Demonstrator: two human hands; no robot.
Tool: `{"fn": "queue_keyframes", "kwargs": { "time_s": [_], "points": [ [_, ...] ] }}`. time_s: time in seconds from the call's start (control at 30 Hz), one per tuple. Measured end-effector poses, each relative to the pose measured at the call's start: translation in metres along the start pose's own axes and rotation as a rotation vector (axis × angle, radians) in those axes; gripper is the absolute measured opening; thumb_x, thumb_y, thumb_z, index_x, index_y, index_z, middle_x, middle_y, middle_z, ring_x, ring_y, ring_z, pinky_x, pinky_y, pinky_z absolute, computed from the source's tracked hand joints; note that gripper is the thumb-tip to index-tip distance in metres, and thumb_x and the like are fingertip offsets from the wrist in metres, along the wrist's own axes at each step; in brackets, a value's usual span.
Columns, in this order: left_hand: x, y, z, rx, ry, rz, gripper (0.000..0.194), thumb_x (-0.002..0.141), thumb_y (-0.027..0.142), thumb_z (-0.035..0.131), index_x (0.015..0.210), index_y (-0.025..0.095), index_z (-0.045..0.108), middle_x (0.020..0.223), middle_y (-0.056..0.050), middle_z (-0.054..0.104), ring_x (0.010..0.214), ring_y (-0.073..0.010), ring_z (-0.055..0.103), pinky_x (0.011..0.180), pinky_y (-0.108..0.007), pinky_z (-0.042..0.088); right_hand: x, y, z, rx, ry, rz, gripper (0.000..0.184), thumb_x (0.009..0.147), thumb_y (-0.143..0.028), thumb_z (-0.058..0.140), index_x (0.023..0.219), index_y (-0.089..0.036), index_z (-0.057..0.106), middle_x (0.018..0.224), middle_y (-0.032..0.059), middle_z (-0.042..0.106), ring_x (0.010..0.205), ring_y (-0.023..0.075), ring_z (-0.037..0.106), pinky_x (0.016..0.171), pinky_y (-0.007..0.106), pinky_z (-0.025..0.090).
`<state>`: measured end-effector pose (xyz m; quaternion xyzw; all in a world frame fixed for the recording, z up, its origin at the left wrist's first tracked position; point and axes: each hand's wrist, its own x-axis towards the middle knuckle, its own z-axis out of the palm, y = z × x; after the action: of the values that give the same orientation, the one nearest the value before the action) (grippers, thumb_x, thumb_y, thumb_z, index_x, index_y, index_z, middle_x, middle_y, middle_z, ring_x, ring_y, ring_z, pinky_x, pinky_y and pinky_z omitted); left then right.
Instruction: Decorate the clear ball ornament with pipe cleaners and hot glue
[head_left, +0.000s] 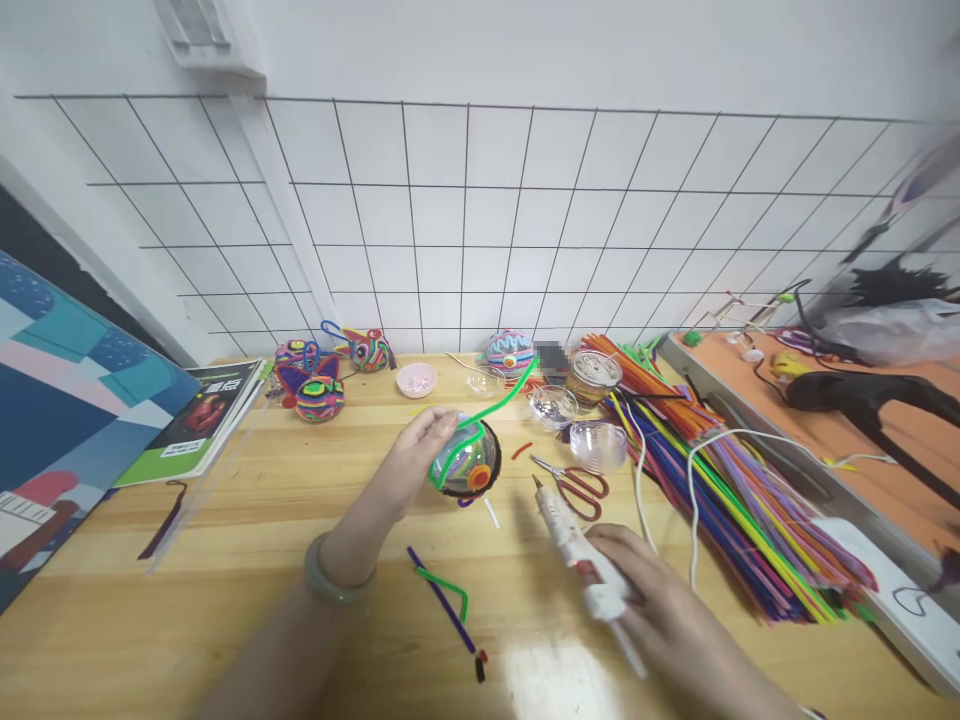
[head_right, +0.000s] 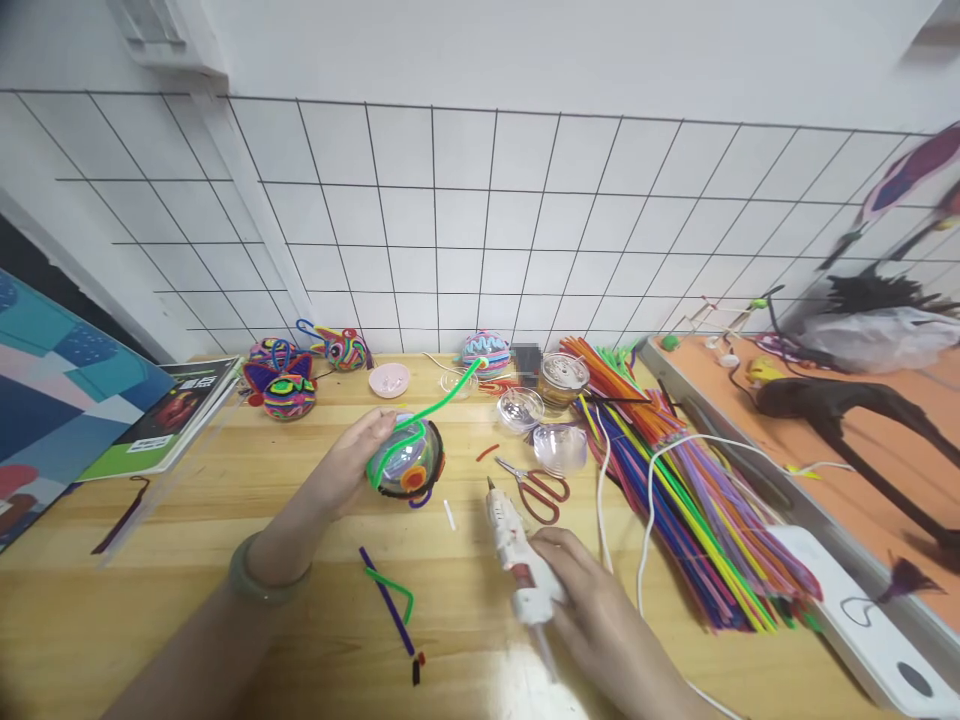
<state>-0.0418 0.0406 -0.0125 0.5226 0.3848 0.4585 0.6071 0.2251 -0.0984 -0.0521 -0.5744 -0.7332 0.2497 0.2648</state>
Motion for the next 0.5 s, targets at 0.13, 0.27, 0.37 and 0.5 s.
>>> {"fn": "queue_keyframes", "kwargs": {
  "time_s": [0.13, 0.27, 0.37, 0.5],
  "points": [
    [-0.006, 0.008, 0.004, 0.034, -0.018, 0.021, 0.035, 0.081, 0.050, 0.059, 0.096, 0.018, 0.061, 0.092, -0.003, 0.063, 0.088, -0.0170, 0.057, 0.077, -0.025, 0.045, 0.002, 0.006, 0.022, -0.171, -0.094, -0.022, 0.044, 0.080, -0.008, 0.046, 0.119, -0.020, 0.063, 0.122, 0.0122, 0.062, 0.111, 0.0243, 0.061, 0.096, 0.039, 0.049],
    [-0.015, 0.014, 0.011, 0.061, -0.080, 0.009, 0.036, 0.082, 0.050, 0.058, 0.098, 0.018, 0.059, 0.092, -0.003, 0.061, 0.084, -0.0167, 0.057, 0.074, -0.026, 0.046, 0.001, 0.008, 0.018, -0.308, -0.136, -0.077, 0.046, 0.077, -0.008, 0.051, 0.119, -0.021, 0.063, 0.124, 0.0117, 0.061, 0.114, 0.0278, 0.058, 0.096, 0.044, 0.049],
    [-0.022, 0.016, 0.017, 0.175, -0.119, 0.058, 0.036, 0.086, 0.049, 0.055, 0.105, 0.019, 0.058, 0.098, -0.003, 0.061, 0.088, -0.0173, 0.057, 0.076, -0.026, 0.047, -0.001, -0.010, -0.004, -0.383, -0.026, -0.230, 0.036, 0.083, -0.012, 0.054, 0.117, -0.020, 0.062, 0.118, 0.0125, 0.063, 0.109, 0.0286, 0.059, 0.088, 0.045, 0.053],
    [-0.033, 0.019, 0.025, 0.401, -0.172, 0.175, 0.031, 0.089, 0.043, 0.052, 0.110, 0.021, 0.058, 0.106, -0.003, 0.062, 0.095, -0.0176, 0.057, 0.081, -0.027, 0.046, 0.001, -0.052, -0.033, -0.336, 0.316, -0.614, 0.027, 0.082, -0.002, 0.060, 0.106, -0.014, 0.062, 0.102, 0.0110, 0.065, 0.105, 0.0244, 0.058, 0.086, 0.038, 0.052]
  ]
}}
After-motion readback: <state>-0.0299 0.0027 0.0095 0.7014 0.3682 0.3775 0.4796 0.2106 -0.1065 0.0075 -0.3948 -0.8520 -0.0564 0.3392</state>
